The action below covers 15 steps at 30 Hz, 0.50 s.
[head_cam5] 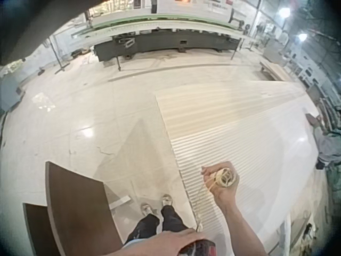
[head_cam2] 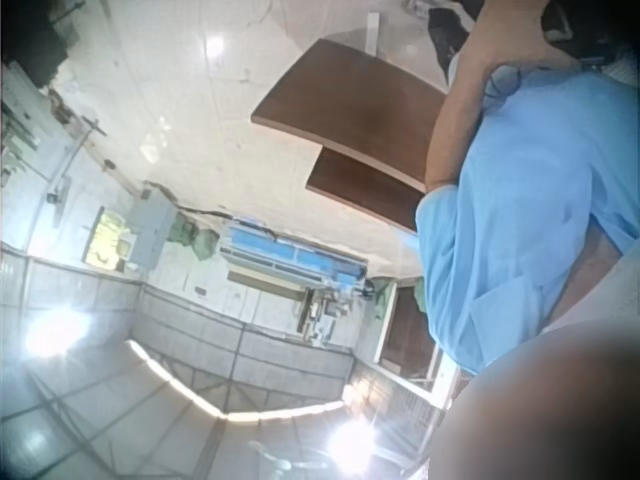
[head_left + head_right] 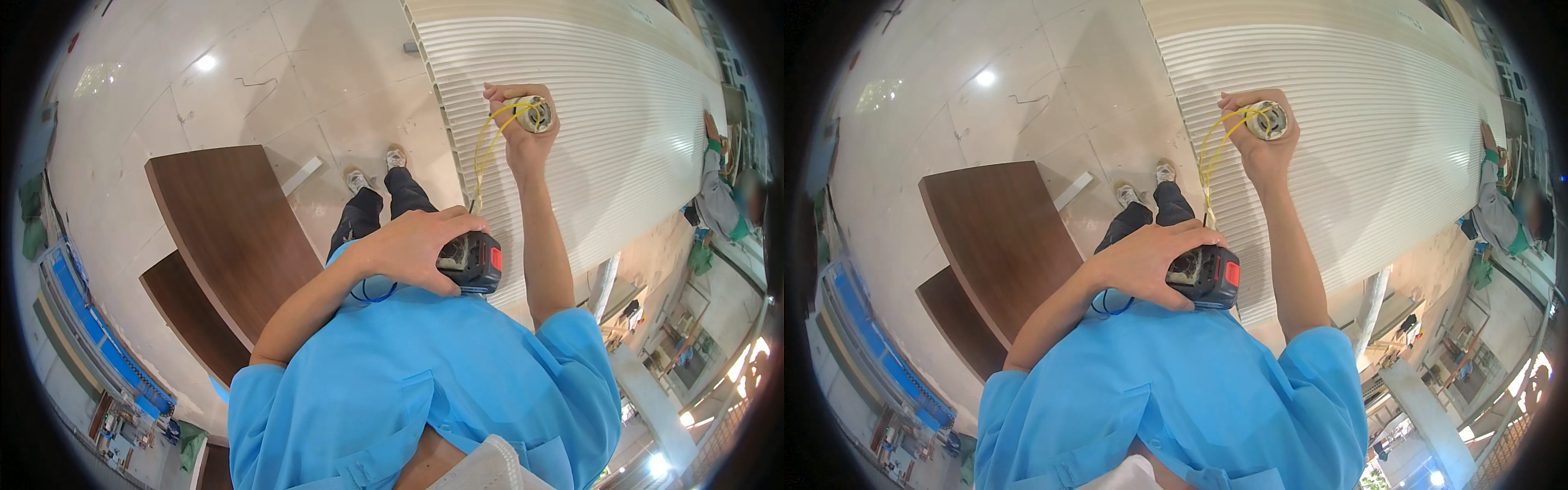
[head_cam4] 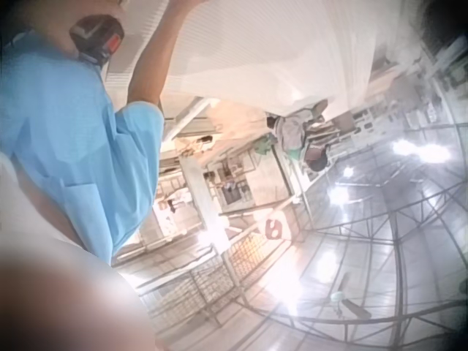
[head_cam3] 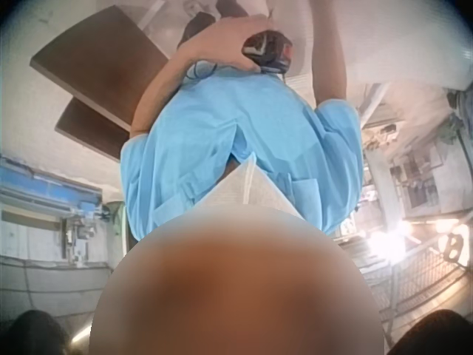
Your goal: The person sands a large white panel with an electric sander, then retrieves a tape measure and measures the panel's length. The person holds the tape measure against the panel while another person works nearby.
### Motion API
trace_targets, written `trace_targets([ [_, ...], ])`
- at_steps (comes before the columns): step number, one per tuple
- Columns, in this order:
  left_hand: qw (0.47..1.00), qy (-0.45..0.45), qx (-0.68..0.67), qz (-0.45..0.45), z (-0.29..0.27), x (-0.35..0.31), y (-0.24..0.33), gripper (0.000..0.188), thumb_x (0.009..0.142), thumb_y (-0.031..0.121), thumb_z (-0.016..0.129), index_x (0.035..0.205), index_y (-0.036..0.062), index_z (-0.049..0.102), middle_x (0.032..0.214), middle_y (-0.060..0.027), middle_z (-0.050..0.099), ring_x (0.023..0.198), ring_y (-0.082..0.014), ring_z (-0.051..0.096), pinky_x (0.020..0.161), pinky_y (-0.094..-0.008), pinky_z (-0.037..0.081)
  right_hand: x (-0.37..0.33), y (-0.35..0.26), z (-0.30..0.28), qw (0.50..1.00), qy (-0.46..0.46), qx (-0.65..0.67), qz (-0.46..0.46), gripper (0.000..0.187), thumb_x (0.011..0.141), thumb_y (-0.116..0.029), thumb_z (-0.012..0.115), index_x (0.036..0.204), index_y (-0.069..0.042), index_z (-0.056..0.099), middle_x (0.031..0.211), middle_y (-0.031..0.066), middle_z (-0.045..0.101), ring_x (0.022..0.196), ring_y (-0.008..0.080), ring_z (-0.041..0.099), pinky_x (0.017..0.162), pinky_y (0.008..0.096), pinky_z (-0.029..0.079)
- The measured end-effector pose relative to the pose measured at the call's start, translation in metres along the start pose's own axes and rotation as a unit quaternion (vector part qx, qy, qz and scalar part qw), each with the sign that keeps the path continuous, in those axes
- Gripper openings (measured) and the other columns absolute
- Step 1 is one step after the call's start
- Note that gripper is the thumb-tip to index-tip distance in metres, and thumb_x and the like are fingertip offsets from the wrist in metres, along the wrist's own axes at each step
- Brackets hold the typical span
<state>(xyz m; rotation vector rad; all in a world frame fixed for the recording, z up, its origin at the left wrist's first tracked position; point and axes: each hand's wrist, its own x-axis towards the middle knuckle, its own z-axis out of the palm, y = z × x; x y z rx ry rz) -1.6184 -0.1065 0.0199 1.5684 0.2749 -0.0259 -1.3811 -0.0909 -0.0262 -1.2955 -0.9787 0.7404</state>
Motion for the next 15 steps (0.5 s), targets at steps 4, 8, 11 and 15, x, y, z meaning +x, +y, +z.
trace_targets([
  [4,1.0,0.005,0.012,0.006,-0.003,0.004,-0.001,0.087,0.063,0.03,0.083,0.141,0.0111,0.051,0.124,-0.0131,0.061,0.103,-0.0339,0.068,0.088,-0.042,0.055,0.004,0.005,0.005,0.999,0.015,0.002,0.038,0.018,0.083,0.009,0.073,0.095,0.0,0.064,0.095,0.0133,0.073,0.097,0.0225,0.072,0.096,0.0403,0.058],
  [8,0.999,0.027,0.011,0.022,-0.003,0.001,-0.002,0.086,0.063,0.029,0.084,0.141,0.0111,0.052,0.123,-0.0129,0.061,0.102,-0.0337,0.068,0.088,-0.0417,0.054,0.013,-0.002,0.002,0.998,0.022,0.051,0.002,0.019,0.083,0.012,0.07,0.096,0.0,0.063,0.095,0.015,0.072,0.098,0.0248,0.072,0.098,0.0431,0.057],
  [11,0.999,0.03,0.008,0.024,-0.005,-0.002,-0.002,0.086,0.063,0.03,0.083,0.141,0.011,0.051,0.123,-0.0132,0.061,0.101,-0.0348,0.068,0.087,-0.0424,0.055,0.017,-0.003,0.0,0.998,0.005,0.064,-0.016,0.022,0.084,0.016,0.067,0.098,0.0,0.062,0.097,0.0178,0.071,0.1,0.0283,0.071,0.1,0.048,0.057],
  [15,0.999,0.033,0.005,0.016,-0.007,-0.001,-0.002,0.086,0.063,0.03,0.082,0.141,0.0103,0.051,0.125,-0.0135,0.06,0.1,-0.0359,0.068,0.085,-0.0429,0.055,0.015,0.007,0.003,0.998,0.009,0.054,0.004,0.022,0.084,0.016,0.067,0.099,0.0,0.062,0.096,0.0173,0.071,0.098,0.0281,0.071,0.102,0.0499,0.056],
])
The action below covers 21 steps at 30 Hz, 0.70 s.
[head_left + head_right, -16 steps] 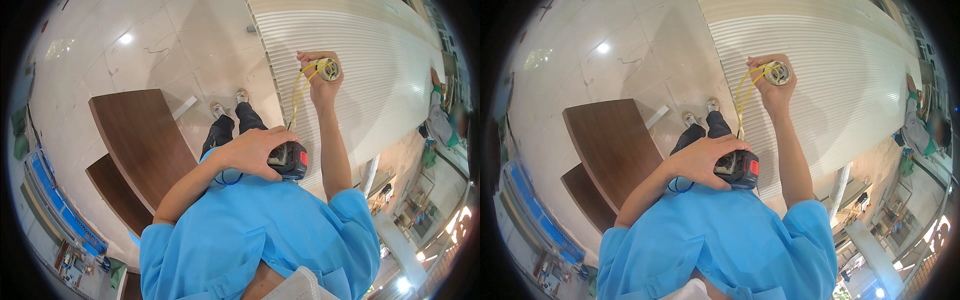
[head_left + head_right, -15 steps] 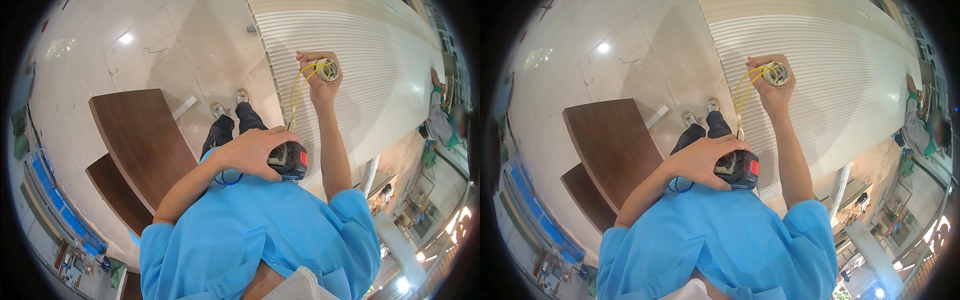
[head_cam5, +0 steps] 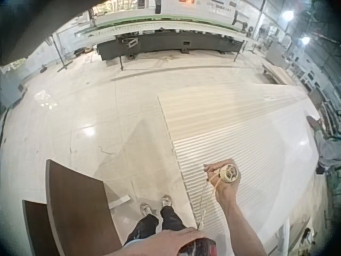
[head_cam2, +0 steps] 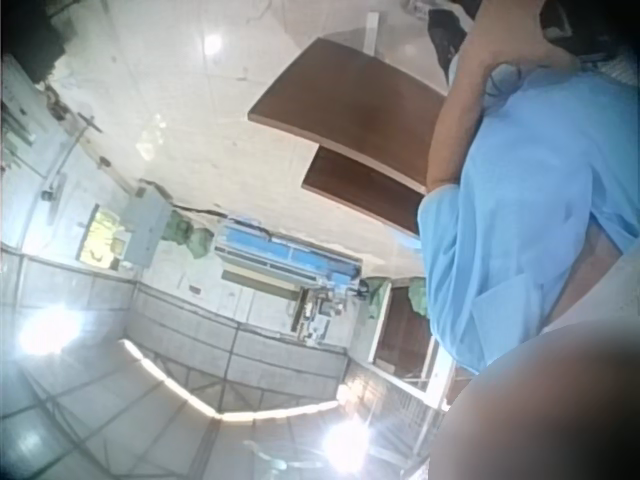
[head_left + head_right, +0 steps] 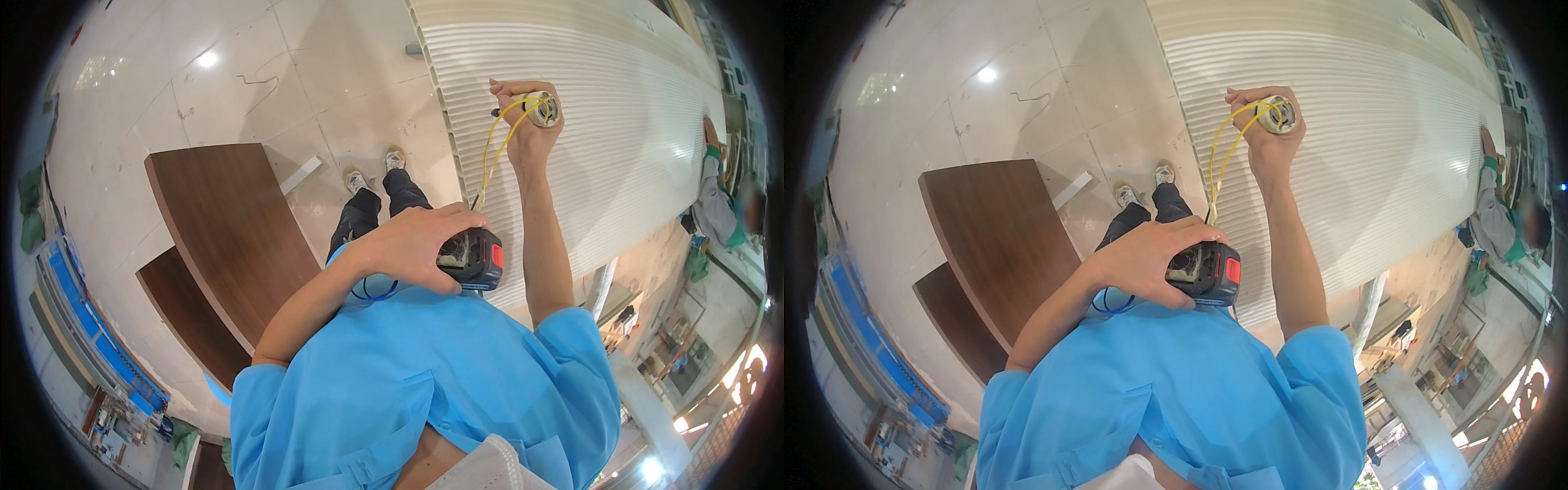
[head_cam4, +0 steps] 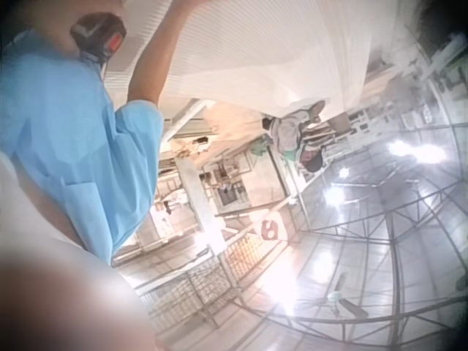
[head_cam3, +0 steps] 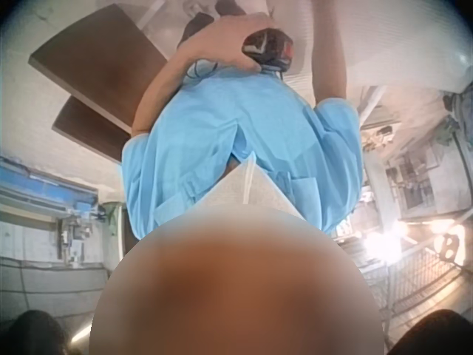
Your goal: The person sands a large white panel with an electric sander, then retrieves a tape measure and measures the panel's length. The person holds the tape measure against the panel while another person works nearby.
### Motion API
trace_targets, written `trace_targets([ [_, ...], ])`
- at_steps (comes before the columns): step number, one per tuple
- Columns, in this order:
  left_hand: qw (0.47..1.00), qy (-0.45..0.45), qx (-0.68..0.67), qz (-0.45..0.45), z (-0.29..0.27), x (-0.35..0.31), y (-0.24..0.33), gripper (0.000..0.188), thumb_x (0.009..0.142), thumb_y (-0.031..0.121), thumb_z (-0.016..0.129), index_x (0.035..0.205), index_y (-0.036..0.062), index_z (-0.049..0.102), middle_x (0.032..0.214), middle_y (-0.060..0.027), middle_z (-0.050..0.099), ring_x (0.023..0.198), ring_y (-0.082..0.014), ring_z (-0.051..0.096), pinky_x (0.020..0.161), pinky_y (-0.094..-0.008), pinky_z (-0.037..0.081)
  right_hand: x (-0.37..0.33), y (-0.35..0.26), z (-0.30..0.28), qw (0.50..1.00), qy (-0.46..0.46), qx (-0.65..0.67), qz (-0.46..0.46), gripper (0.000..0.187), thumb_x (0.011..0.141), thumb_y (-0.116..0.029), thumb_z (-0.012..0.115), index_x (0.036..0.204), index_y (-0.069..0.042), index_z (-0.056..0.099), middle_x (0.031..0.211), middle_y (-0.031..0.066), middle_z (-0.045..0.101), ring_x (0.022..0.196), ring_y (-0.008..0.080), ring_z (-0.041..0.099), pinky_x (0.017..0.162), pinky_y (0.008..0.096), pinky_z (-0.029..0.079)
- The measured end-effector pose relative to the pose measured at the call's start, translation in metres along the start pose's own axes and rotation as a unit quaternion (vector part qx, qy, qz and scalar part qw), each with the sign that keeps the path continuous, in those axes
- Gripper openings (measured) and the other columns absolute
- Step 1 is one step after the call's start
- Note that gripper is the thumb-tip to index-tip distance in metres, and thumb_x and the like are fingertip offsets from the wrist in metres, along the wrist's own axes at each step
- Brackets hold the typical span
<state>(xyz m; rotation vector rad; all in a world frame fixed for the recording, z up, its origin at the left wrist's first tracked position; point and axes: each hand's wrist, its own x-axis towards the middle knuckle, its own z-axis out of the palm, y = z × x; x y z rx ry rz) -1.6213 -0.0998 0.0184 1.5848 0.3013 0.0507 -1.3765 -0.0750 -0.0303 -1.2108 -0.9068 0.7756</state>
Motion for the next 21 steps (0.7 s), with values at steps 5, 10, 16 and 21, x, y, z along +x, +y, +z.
trace_targets([
  [5,1.0,-0.001,0.006,0.001,0.002,0.004,0.002,0.087,0.063,0.029,0.084,0.141,0.0121,0.051,0.123,-0.0123,0.061,0.101,-0.0339,0.068,0.087,-0.0421,0.054,-0.001,0.003,0.001,0.999,-0.021,-0.03,-0.012,0.022,0.084,0.016,0.066,0.099,0.0,0.062,0.094,0.0165,0.071,0.096,0.0271,0.071,0.104,0.0511,0.056],
  [10,1.0,0.001,-0.002,0.002,0.002,0.001,0.001,0.087,0.063,0.03,0.084,0.142,0.0126,0.051,0.124,-0.0116,0.061,0.103,-0.0332,0.068,0.088,-0.0413,0.054,0.006,-0.008,0.002,0.999,0.01,0.034,-0.029,0.022,0.082,0.015,0.07,0.094,-0.001,0.062,0.092,0.0145,0.072,0.096,0.025,0.072,0.097,0.0447,0.058],
  [16,1.0,0.009,0.004,0.008,0.0,0.0,0.0,0.088,0.063,0.031,0.084,0.142,0.0114,0.051,0.125,-0.012,0.06,0.104,-0.0337,0.067,0.088,-0.0413,0.054,0.008,0.001,0.004,0.999,-0.003,0.036,-0.018,0.021,0.082,0.015,0.069,0.094,-0.001,0.062,0.092,0.0142,0.072,0.095,0.0235,0.071,0.099,0.0441,0.057],
  [21,1.0,0.005,0.004,0.005,0.001,0.004,-0.001,0.088,0.062,0.031,0.085,0.142,0.0108,0.051,0.126,-0.0122,0.06,0.103,-0.0339,0.067,0.088,-0.0416,0.054,0.006,0.007,0.006,1.0,-0.007,-0.009,0.003,0.021,0.084,0.015,0.068,0.097,0.0,0.062,0.095,0.0157,0.072,0.096,0.0266,0.071,0.102,0.0497,0.056],
])
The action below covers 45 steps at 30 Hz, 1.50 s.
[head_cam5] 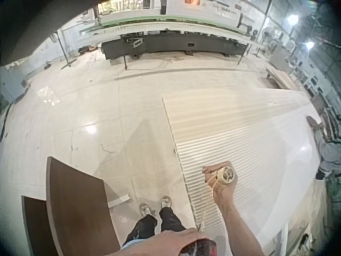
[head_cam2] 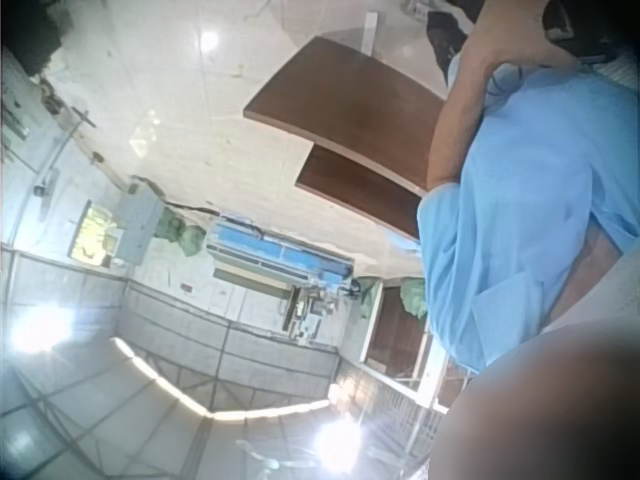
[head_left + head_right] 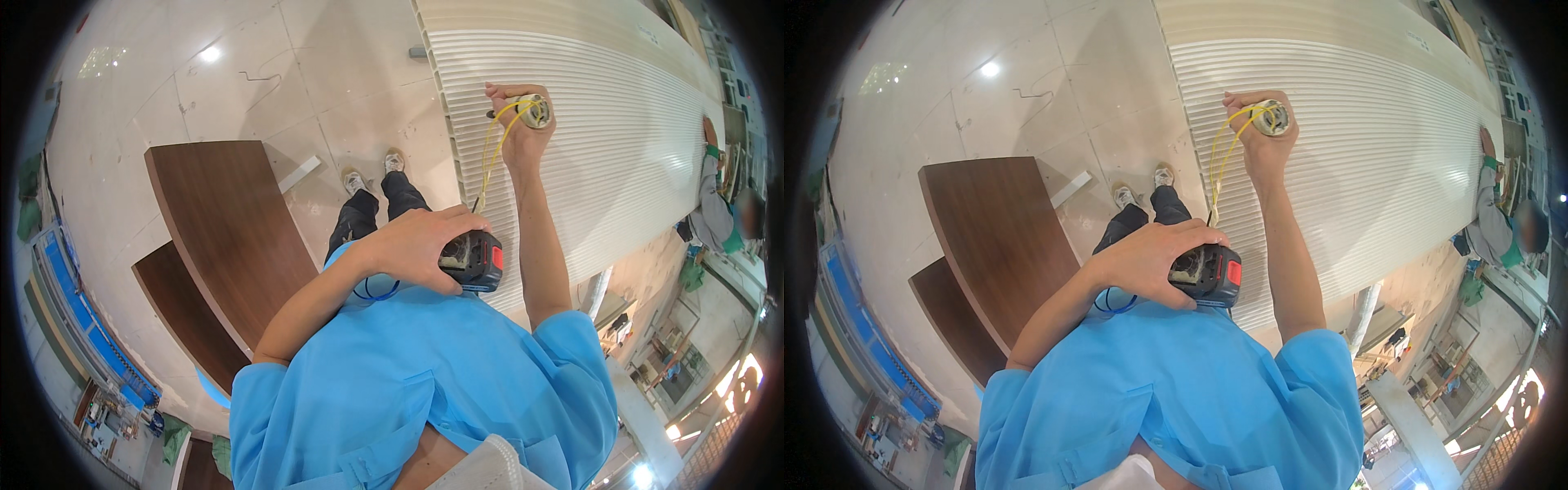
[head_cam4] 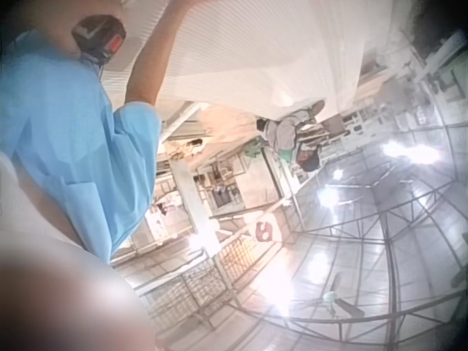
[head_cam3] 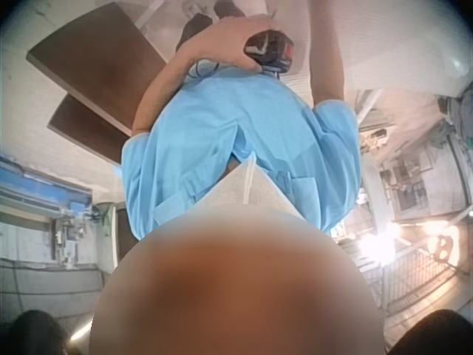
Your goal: The person sands a large white panel with an electric sander, then retrieves a tape measure and measures the panel's length. The person holds the tape measure against the panel while another person works nearby.
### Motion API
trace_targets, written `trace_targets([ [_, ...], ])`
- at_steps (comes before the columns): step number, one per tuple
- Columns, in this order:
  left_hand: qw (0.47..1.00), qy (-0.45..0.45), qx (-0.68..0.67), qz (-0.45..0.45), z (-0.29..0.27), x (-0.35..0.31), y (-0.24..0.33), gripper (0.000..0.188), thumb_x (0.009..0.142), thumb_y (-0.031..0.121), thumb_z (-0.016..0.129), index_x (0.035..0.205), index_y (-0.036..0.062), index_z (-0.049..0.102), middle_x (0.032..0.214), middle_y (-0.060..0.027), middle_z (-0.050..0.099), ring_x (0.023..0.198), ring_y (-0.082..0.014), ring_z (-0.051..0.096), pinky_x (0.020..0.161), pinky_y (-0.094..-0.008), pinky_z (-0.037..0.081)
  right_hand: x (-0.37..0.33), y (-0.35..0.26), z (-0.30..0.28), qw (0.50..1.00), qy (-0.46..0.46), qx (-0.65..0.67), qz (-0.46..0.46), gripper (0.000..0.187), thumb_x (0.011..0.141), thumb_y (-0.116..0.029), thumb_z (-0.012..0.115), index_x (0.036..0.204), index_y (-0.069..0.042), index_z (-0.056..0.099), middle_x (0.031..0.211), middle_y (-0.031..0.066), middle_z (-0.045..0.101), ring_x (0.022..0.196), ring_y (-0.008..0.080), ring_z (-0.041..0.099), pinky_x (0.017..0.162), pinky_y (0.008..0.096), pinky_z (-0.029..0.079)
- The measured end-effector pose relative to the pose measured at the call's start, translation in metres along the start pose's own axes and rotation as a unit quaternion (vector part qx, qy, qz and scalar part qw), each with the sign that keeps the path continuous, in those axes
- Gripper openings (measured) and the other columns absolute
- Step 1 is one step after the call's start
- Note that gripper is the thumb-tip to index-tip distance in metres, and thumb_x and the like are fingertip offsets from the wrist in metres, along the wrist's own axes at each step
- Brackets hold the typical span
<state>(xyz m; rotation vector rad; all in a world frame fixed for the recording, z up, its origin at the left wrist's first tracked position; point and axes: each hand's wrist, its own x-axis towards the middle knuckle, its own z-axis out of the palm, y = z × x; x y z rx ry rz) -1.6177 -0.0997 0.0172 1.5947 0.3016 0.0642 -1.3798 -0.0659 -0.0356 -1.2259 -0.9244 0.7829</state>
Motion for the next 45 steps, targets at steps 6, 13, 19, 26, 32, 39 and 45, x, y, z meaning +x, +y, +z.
trace_targets([
  [6,1.0,0.013,-0.006,0.012,-0.001,-0.002,-0.002,0.088,0.062,0.031,0.085,0.141,0.0119,0.051,0.124,-0.0116,0.061,0.102,-0.0337,0.067,0.086,-0.0418,0.054,0.009,-0.011,0.001,0.998,0.007,0.036,-0.052,0.022,0.082,0.014,0.071,0.094,-0.002,0.063,0.092,0.0141,0.073,0.095,0.0235,0.072,0.099,0.045,0.058],
  [13,1.0,0.025,0.002,0.008,-0.006,-0.002,-0.003,0.087,0.062,0.031,0.083,0.141,0.0114,0.052,0.123,-0.0117,0.061,0.101,-0.0335,0.067,0.085,-0.0417,0.054,0.011,-0.007,0.006,1.0,-0.005,0.0,0.005,0.024,0.082,0.016,0.067,0.098,0.0,0.062,0.093,0.0163,0.07,0.097,0.0272,0.071,0.105,0.0516,0.055],
  [19,1.0,0.019,0.002,0.014,-0.007,0.0,-0.002,0.087,0.062,0.031,0.083,0.141,0.0105,0.051,0.122,-0.0125,0.061,0.102,-0.0348,0.067,0.085,-0.0422,0.054,0.012,0.0,0.004,1.0,-0.029,0.008,-0.01,0.021,0.084,0.015,0.066,0.097,0.0,0.061,0.094,0.016,0.07,0.099,0.0264,0.07,0.105,0.0499,0.055],
  [26,1.0,0.016,-0.008,0.01,-0.008,-0.001,-0.003,0.088,0.062,0.032,0.084,0.142,0.0122,0.052,0.122,-0.0117,0.06,0.102,-0.0339,0.067,0.087,-0.042,0.053,0.011,-0.001,0.008,0.999,-0.024,-0.038,0.004,0.019,0.086,0.014,0.067,0.097,0.0,0.061,0.095,0.0161,0.07,0.097,0.0266,0.07,0.104,0.0501,0.055],
  [32,0.999,0.031,-0.002,0.014,-0.008,-0.003,0.0,0.088,0.061,0.032,0.084,0.141,0.0127,0.052,0.124,-0.0108,0.061,0.104,-0.0329,0.067,0.089,-0.0416,0.053,0.024,-0.008,0.004,0.998,-0.023,0.048,-0.031,0.022,0.083,0.012,0.073,0.096,-0.002,0.062,0.093,0.0136,0.072,0.095,0.0254,0.072,0.098,0.0448,0.057],
  [39,0.999,0.035,-0.004,0.009,-0.011,0.0,0.0,0.086,0.062,0.03,0.084,0.14,0.0119,0.053,0.123,-0.0111,0.062,0.106,-0.0328,0.067,0.091,-0.0413,0.053,0.023,0.006,0.01,0.999,-0.033,0.042,-0.005,0.021,0.084,0.015,0.068,0.097,0.0,0.061,0.094,0.0169,0.071,0.096,0.0261,0.071,0.105,0.0517,0.055],
  [45,0.999,0.044,-0.022,0.016,-0.012,-0.002,-0.001,0.084,0.062,0.03,0.084,0.139,0.0112,0.054,0.124,-0.0111,0.061,0.107,-0.0325,0.066,0.092,-0.0417,0.053,0.032,-0.004,0.005,0.997,-0.019,0.046,-0.051,0.021,0.084,0.011,0.072,0.097,-0.001,0.062,0.093,0.0138,0.072,0.095,0.024,0.072,0.097,0.0441,0.058],
])
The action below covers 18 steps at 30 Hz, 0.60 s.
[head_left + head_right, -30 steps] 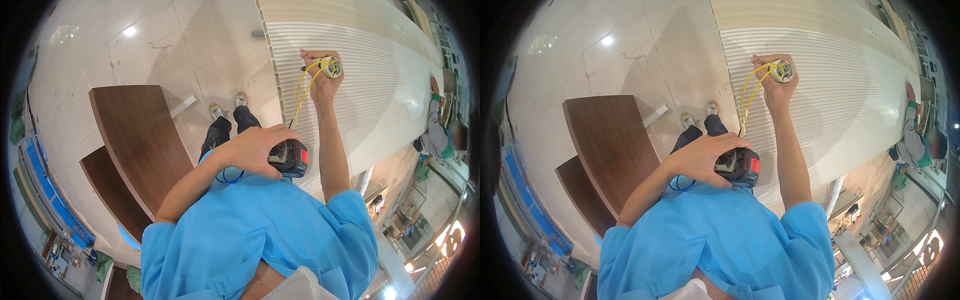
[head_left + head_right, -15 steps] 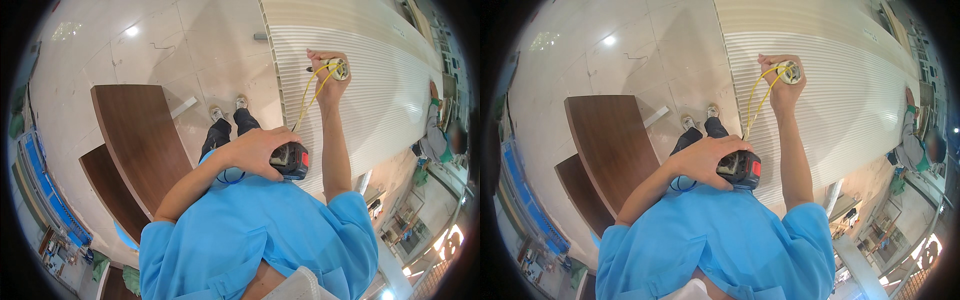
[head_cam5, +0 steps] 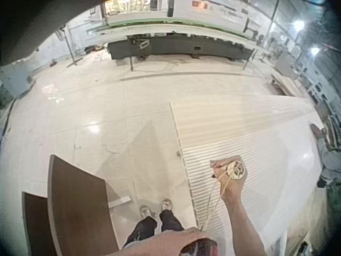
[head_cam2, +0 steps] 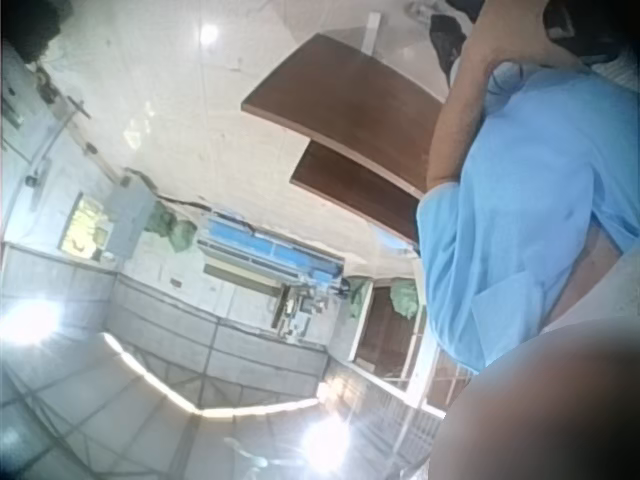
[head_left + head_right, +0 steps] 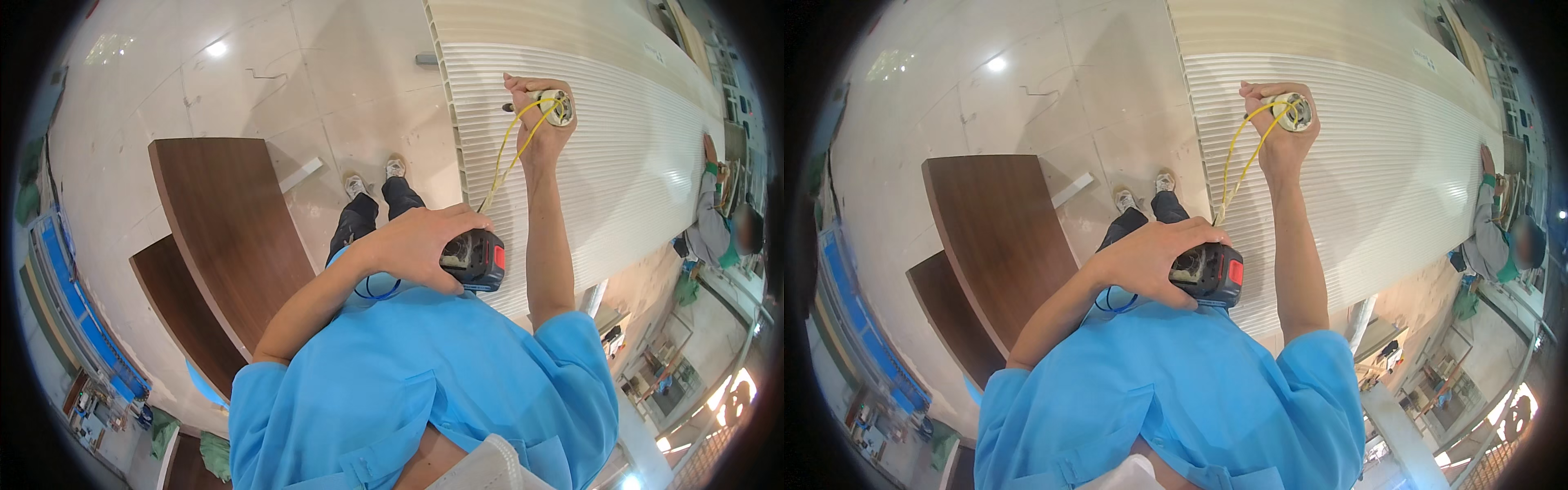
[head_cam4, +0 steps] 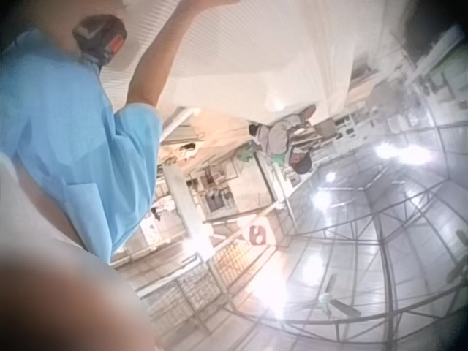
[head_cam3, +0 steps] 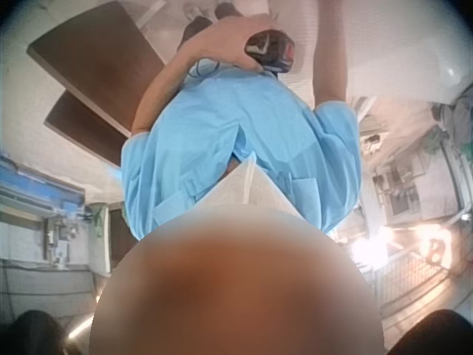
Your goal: The person sands a large white panel with an electric sander, then retrieves a tape measure and measures the panel's length. The person holds the tape measure against the panel while another person works nearby.
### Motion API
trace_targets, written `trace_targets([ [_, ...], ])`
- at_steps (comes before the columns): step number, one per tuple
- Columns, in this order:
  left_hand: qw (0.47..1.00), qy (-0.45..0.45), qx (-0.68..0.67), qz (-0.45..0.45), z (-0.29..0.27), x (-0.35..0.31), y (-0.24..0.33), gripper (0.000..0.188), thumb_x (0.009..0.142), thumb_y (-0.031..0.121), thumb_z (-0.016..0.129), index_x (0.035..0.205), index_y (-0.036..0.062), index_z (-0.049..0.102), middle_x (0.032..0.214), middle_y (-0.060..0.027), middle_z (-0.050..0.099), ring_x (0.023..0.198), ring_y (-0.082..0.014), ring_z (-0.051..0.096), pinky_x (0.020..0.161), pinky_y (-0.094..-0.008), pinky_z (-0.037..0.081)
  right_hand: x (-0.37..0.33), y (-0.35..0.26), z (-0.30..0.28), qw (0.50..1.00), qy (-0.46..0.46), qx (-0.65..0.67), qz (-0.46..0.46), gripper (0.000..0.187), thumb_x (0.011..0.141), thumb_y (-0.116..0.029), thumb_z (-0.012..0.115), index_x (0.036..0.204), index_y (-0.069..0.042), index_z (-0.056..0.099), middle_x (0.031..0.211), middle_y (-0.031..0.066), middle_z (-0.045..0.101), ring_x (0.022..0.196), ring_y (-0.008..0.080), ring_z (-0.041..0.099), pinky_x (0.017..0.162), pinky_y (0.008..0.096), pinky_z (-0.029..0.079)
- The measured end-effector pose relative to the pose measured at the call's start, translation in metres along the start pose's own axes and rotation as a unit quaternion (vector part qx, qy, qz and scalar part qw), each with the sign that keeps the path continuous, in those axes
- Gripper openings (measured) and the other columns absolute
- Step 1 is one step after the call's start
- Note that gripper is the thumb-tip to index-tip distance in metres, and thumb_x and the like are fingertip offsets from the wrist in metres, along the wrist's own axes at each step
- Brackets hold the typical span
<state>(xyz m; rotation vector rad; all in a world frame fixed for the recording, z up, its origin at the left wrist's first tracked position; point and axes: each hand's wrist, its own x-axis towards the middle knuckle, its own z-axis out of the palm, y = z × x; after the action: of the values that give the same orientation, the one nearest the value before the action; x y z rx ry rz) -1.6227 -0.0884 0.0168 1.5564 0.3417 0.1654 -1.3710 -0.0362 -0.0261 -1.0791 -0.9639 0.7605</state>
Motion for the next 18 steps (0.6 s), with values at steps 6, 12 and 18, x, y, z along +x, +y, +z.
trace_targets([
  [6,1.0,0.003,0.019,0.001,-0.004,0.002,-0.004,0.086,0.062,0.032,0.083,0.14,0.0118,0.052,0.125,-0.0108,0.06,0.106,-0.0322,0.066,0.091,-0.0415,0.053,-0.002,0.012,0.01,0.999,-0.012,-0.018,0.035,0.022,0.083,0.015,0.067,0.097,0.0,0.062,0.091,0.0151,0.07,0.095,0.0267,0.07,0.105,0.0535,0.054],
  [12,1.0,0.006,0.017,0.009,-0.005,-0.001,-0.003,0.087,0.061,0.032,0.083,0.14,0.0124,0.052,0.124,-0.0105,0.06,0.106,-0.0318,0.066,0.091,-0.0414,0.054,0.003,0.003,0.008,1.0,0.0,-0.014,0.022,0.021,0.084,0.015,0.068,0.096,-0.001,0.062,0.092,0.0147,0.07,0.095,0.0259,0.07,0.105,0.0528,0.054],
  [18,1.0,0.01,0.007,-0.004,-0.01,-0.002,-0.003,0.087,0.061,0.03,0.084,0.141,0.0121,0.052,0.126,-0.0106,0.06,0.108,-0.0319,0.066,0.092,-0.0419,0.053,0.008,0.009,0.013,0.999,-0.01,-0.044,0.023,0.019,0.085,0.014,0.067,0.096,0.0,0.062,0.093,0.0158,0.071,0.095,0.0262,0.07,0.105,0.0525,0.055],
])
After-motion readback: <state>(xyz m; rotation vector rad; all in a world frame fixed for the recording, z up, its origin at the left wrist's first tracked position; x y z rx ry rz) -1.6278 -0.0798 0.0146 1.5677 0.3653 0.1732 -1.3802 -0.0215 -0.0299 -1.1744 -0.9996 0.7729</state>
